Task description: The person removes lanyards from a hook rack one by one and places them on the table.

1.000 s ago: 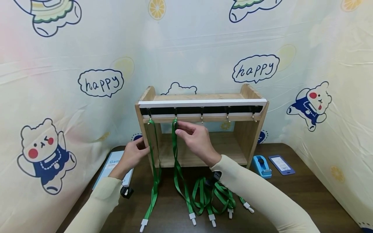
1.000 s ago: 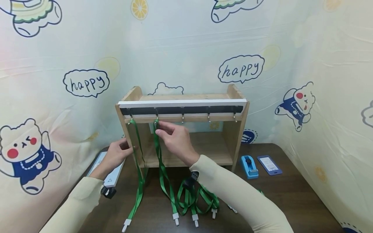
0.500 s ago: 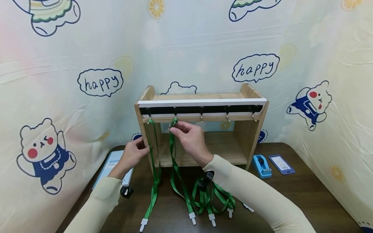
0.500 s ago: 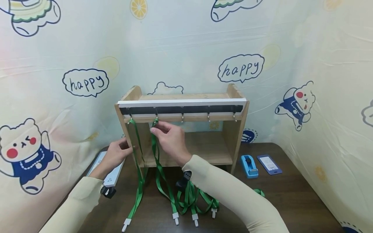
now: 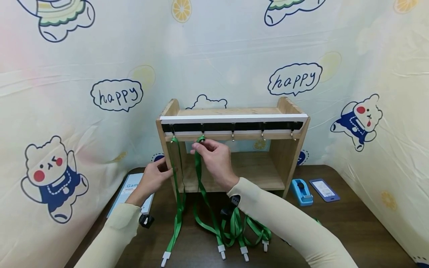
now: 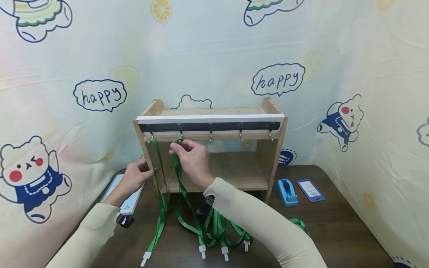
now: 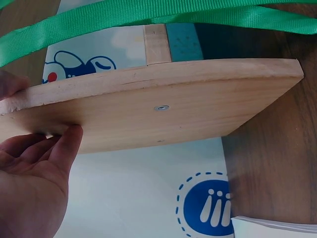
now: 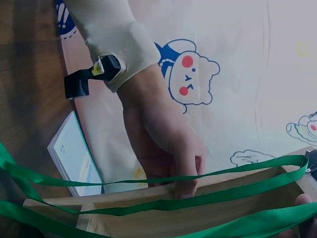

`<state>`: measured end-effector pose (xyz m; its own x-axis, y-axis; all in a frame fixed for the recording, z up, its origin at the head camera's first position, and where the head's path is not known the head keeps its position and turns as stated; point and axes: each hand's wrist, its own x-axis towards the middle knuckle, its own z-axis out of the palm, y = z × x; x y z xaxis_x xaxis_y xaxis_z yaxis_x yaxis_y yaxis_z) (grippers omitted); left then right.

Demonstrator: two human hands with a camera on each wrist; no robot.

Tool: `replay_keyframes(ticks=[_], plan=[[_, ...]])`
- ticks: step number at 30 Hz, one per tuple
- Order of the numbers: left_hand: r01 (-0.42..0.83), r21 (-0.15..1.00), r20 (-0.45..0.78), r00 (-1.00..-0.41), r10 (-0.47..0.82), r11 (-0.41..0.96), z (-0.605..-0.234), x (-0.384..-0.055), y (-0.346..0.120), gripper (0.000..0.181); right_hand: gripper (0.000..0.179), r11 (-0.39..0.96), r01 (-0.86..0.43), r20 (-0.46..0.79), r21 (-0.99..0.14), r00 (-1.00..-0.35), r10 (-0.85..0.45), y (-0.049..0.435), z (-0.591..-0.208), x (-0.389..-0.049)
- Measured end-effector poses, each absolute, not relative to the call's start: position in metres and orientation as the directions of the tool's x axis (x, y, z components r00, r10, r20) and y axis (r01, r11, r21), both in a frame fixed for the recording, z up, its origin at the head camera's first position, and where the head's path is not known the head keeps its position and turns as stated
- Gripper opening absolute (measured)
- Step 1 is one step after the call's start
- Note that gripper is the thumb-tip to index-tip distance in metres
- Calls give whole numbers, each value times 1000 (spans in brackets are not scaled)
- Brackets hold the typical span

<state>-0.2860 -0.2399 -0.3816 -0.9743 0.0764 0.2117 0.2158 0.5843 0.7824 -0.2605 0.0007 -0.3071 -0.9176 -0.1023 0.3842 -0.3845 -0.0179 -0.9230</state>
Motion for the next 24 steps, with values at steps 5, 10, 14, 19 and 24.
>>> replay_keyframes(ticks=[5,10,14,19,24], plan=[[217,776,215,-974,76,592,-382,-286,-239,59,27,-45,-315,318,-948,-944,-86,-1,-305,-261],[219,777,218,-973,74,590,-381,-286,-240,58,25,-50,-303,307,-952,-948,-84,-3,-303,-259],[218,780,217,-973,74,587,-380,-287,-240,58,24,-64,-332,337,-941,-936,-105,-2,-304,-256],[216,779,212,-974,78,588,-381,-287,-240,61,25,-120,-361,376,-925,-915,-148,1,-306,-251],[212,781,209,-975,74,588,-383,-287,-240,62,25,-140,-378,398,-915,-902,-168,3,-309,-246]])
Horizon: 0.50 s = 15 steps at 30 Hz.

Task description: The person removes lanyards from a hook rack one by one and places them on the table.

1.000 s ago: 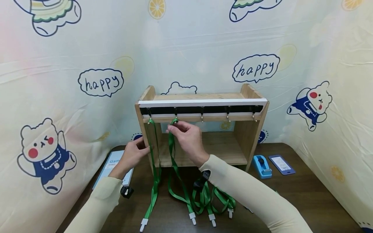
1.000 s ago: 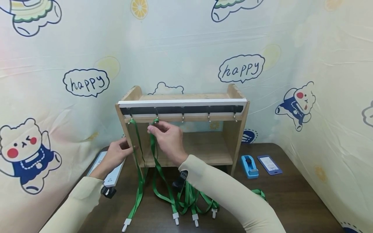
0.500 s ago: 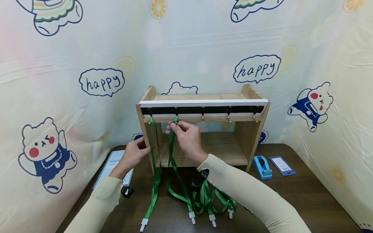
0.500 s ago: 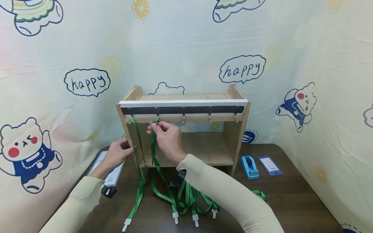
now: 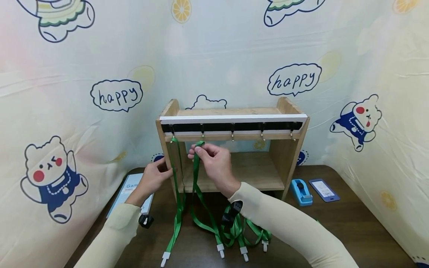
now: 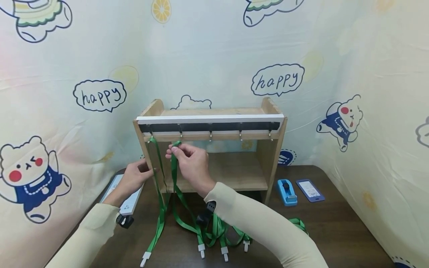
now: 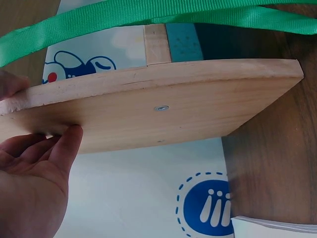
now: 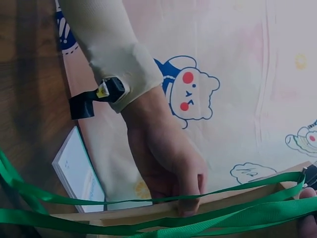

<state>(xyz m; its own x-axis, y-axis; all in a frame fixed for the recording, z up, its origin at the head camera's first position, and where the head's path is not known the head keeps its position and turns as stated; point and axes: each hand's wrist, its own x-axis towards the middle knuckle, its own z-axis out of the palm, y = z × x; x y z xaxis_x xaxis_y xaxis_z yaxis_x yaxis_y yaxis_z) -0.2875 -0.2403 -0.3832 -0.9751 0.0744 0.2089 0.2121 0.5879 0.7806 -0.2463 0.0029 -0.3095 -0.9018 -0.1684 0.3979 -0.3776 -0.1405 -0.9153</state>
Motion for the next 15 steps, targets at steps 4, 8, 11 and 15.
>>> replay_keyframes(ticks=[4,8,11,15], plan=[[212,779,210,-975,73,589,-384,-287,-240,61,24,-148,-374,397,-915,-898,-187,2,-314,-245],[212,778,212,-975,71,592,-382,-287,-240,58,25,-168,-367,397,-915,-895,-204,2,-320,-242],[209,773,213,-975,66,598,-382,-286,-240,56,25,-201,-347,387,-916,-895,-222,5,-327,-239],[210,770,215,-974,65,602,-382,-286,-239,54,26,-245,-305,364,-920,-898,-247,10,-338,-231]])
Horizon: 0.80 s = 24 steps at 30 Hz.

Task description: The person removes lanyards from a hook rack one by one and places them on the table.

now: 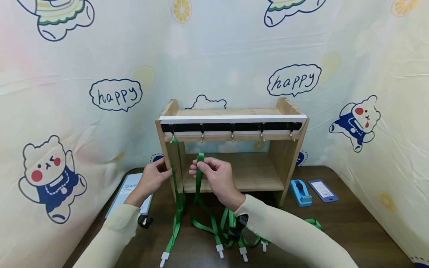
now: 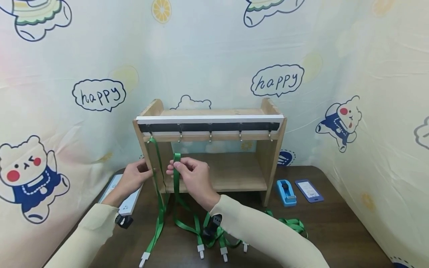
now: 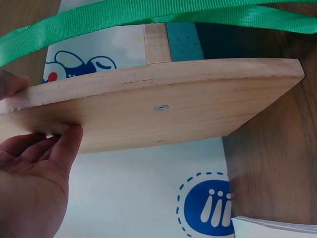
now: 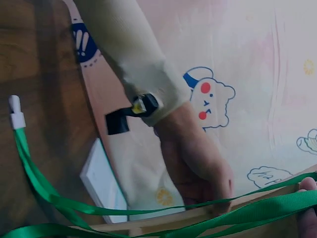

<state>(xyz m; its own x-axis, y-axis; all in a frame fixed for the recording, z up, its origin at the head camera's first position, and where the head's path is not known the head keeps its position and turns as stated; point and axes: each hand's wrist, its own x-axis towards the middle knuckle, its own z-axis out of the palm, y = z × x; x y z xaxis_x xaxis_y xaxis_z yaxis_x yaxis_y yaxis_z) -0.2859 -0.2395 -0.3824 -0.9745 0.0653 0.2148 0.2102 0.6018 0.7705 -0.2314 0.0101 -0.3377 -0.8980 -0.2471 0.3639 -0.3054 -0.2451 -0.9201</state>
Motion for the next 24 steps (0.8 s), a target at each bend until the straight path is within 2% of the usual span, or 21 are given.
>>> replay_keyframes(ticks=[5,17,24], plan=[[214,769,216,-974,70,602,-381,-286,-241,53,32,-245,-283,346,-927,-898,-273,16,-347,-226],[206,774,204,-976,73,598,-381,-286,-241,52,28,-200,-150,221,-968,-889,-401,27,-374,-206],[208,772,205,-976,75,601,-381,-286,-240,54,30,-136,-85,137,-987,-890,-434,34,-393,-195]])
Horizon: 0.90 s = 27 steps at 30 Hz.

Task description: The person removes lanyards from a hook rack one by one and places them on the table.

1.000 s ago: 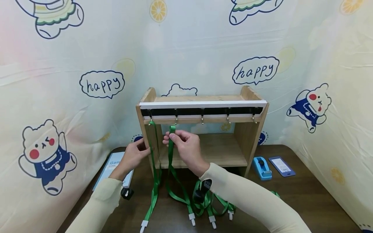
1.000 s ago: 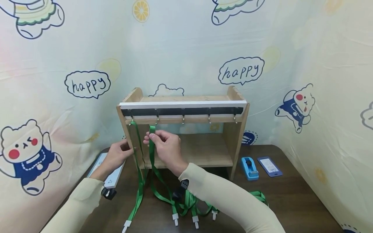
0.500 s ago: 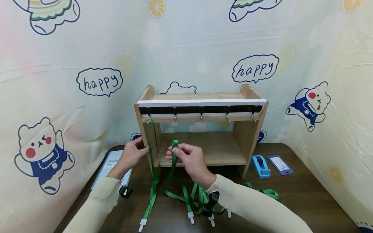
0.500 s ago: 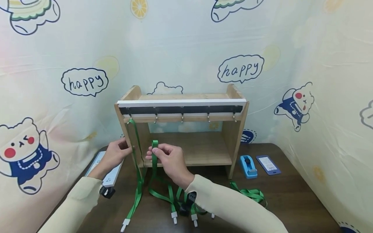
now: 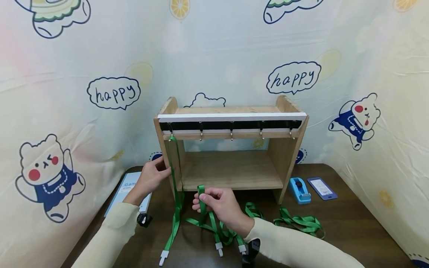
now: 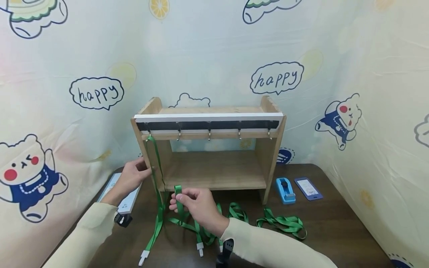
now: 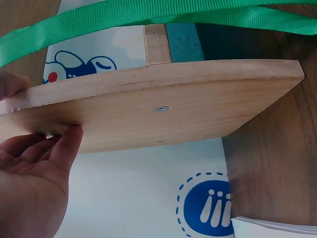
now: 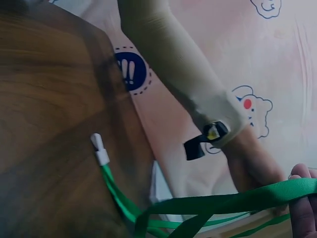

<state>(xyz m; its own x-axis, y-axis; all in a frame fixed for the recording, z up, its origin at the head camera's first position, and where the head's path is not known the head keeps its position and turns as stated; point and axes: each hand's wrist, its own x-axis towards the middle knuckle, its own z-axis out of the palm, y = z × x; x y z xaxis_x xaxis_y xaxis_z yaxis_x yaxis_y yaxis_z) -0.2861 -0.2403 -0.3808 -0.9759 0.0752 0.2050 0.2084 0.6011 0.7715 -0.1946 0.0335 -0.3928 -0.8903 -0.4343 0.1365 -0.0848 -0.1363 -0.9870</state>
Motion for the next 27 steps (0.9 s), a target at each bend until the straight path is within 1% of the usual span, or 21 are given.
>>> replay_keyframes(ticks=[4,8,17,23,27], plan=[[202,774,199,-977,72,600,-382,-285,-240,54,31,-178,-37,116,-983,-882,-457,34,-405,-190],[202,780,199,-977,72,592,-382,-285,-240,55,31,-173,-8,91,-985,-875,-475,34,-417,-186],[208,776,206,-976,73,596,-380,-287,-240,56,30,-149,-5,80,-989,-859,-506,30,-450,-180],[200,780,198,-978,68,594,-381,-285,-241,53,27,-129,7,57,-992,-873,-485,30,-469,-180],[188,781,185,-980,67,595,-381,-286,-242,54,25,-122,19,37,-992,-895,-444,29,-479,-183]])
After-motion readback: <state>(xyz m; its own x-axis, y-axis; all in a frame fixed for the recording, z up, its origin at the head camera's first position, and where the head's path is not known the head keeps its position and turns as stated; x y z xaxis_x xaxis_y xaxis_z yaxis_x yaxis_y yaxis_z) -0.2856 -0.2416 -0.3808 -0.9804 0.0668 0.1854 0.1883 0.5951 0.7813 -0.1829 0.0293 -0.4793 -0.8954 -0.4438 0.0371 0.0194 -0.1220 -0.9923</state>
